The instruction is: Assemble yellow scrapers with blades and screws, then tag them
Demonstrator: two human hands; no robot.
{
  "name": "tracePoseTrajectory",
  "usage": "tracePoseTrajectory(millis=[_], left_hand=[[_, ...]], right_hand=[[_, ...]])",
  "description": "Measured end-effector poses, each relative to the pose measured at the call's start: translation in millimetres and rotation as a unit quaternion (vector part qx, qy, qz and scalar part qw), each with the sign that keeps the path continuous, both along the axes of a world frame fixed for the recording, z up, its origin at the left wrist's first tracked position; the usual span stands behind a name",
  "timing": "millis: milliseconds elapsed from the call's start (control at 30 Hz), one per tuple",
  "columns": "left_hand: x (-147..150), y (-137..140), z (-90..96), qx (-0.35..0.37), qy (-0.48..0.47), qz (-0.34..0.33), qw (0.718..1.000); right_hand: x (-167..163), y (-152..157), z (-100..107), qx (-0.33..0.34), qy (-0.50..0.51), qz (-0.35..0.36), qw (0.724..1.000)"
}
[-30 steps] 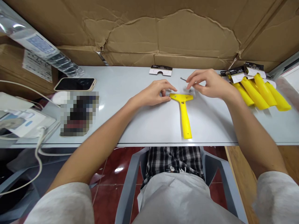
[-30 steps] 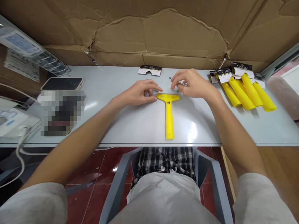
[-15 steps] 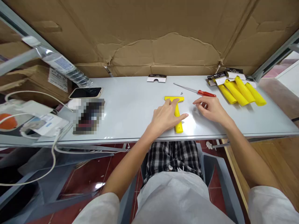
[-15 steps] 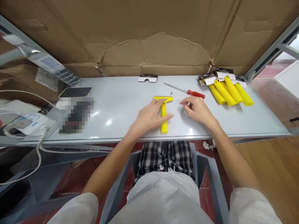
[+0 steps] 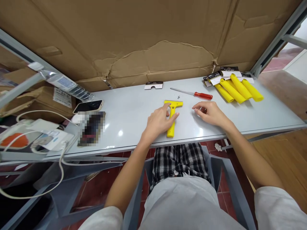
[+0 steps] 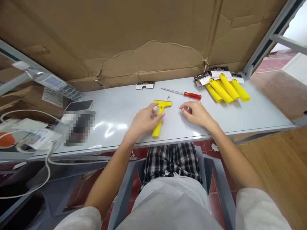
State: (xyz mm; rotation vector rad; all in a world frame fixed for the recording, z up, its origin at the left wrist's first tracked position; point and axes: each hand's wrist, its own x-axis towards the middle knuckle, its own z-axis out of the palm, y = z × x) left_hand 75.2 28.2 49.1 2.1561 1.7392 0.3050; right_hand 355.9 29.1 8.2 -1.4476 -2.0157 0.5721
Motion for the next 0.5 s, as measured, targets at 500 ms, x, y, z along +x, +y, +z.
tracePoseTrajectory(millis=[500], left_hand=[[23.6,18.7,-0.2,0.042,0.087,0.029,0.995]], right_hand=[[-9.6,-9.6,-16.7,0.051,-0.076,-0.022,0.996]])
